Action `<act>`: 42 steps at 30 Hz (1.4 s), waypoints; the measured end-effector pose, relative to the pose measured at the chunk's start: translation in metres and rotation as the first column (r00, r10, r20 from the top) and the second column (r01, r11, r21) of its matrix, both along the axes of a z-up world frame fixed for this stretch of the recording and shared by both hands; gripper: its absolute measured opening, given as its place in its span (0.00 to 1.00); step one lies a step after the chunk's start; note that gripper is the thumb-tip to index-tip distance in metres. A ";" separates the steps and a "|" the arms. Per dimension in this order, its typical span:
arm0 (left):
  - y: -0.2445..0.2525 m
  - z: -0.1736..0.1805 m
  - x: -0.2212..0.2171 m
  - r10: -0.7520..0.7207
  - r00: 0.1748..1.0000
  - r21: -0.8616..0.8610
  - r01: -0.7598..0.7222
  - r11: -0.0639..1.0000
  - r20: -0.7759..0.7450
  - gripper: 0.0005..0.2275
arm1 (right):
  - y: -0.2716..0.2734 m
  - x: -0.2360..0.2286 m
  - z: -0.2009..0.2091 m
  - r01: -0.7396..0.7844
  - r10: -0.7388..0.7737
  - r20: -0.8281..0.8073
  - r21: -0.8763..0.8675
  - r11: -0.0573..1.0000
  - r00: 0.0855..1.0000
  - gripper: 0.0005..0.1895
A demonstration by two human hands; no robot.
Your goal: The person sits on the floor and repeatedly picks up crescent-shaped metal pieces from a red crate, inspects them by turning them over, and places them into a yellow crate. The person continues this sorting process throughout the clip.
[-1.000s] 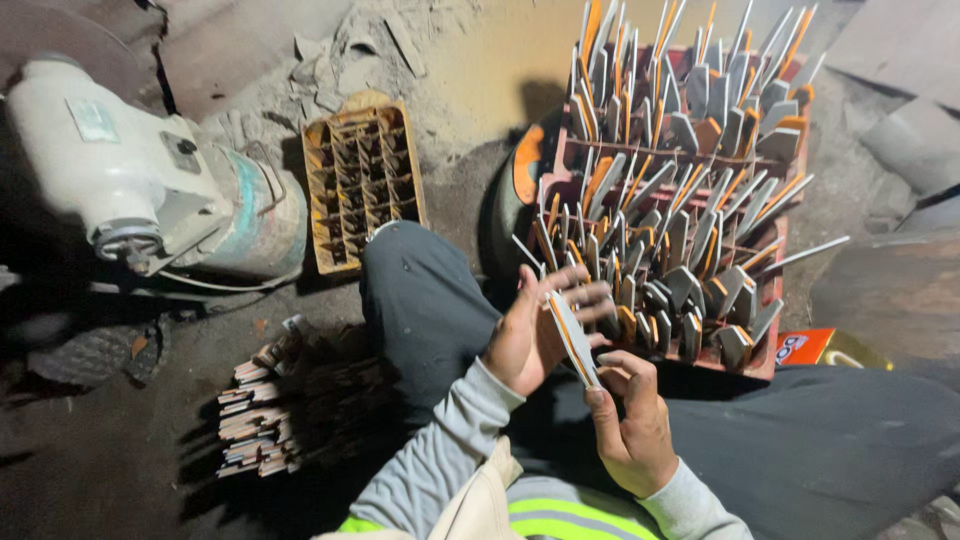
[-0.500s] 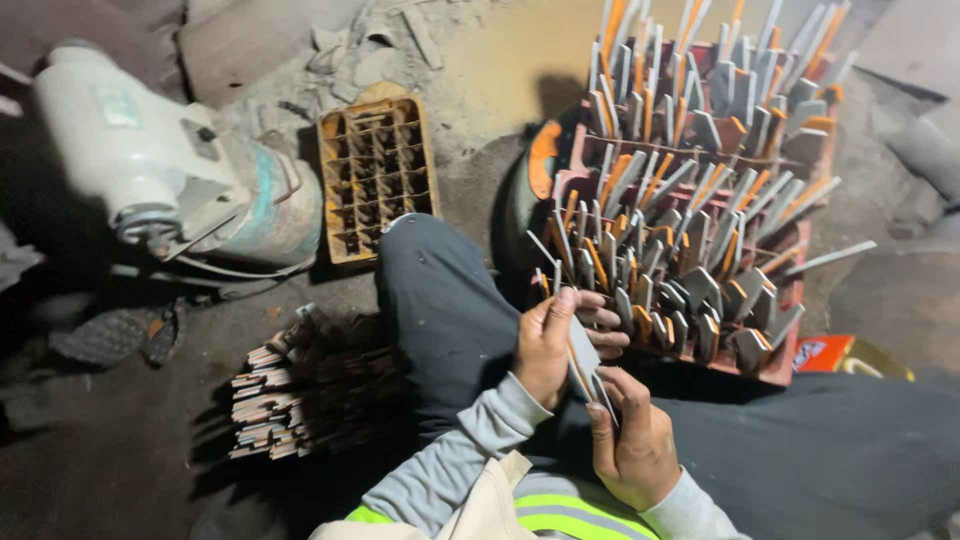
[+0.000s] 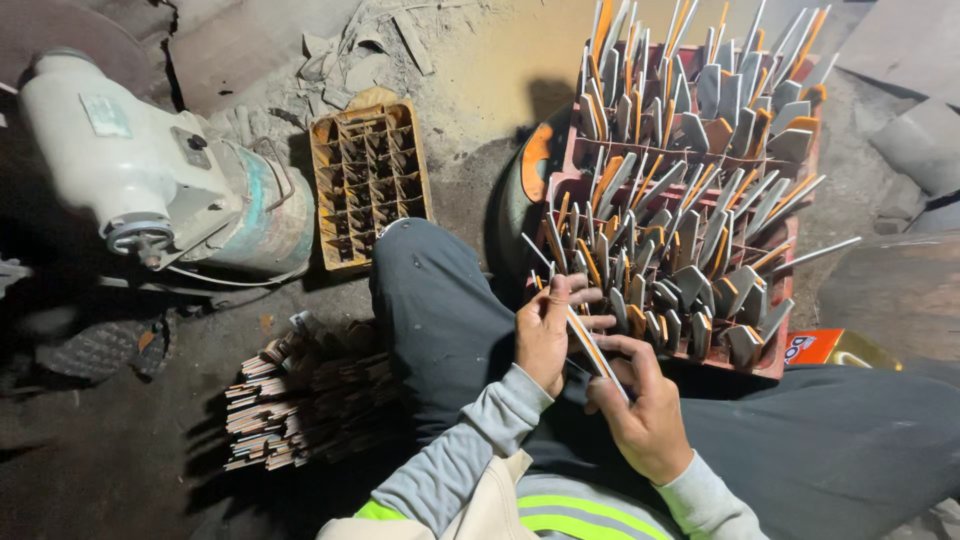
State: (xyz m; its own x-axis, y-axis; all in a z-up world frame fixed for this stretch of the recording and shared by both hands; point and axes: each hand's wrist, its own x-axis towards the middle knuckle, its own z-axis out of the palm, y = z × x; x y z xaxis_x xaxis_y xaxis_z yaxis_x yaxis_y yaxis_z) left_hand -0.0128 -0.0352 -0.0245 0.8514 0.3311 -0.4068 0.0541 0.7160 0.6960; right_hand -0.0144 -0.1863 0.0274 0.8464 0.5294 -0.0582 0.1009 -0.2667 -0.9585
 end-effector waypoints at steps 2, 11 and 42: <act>0.005 0.002 -0.004 -0.043 0.997 0.032 0.042 0.999 0.062 0.35 | 0.002 0.002 0.005 0.008 -0.006 -0.084 0.019 1.000 0.996 0.21; 0.074 0.020 -0.013 0.152 0.888 -0.489 0.090 0.868 0.434 0.40 | -0.010 0.016 0.019 -0.086 0.180 -0.462 0.217 0.972 0.868 0.19; 0.131 0.070 -0.099 -0.516 0.839 0.550 0.516 0.657 -0.173 0.13 | 0.077 0.034 0.036 -0.424 0.443 -0.161 0.144 0.894 0.882 0.24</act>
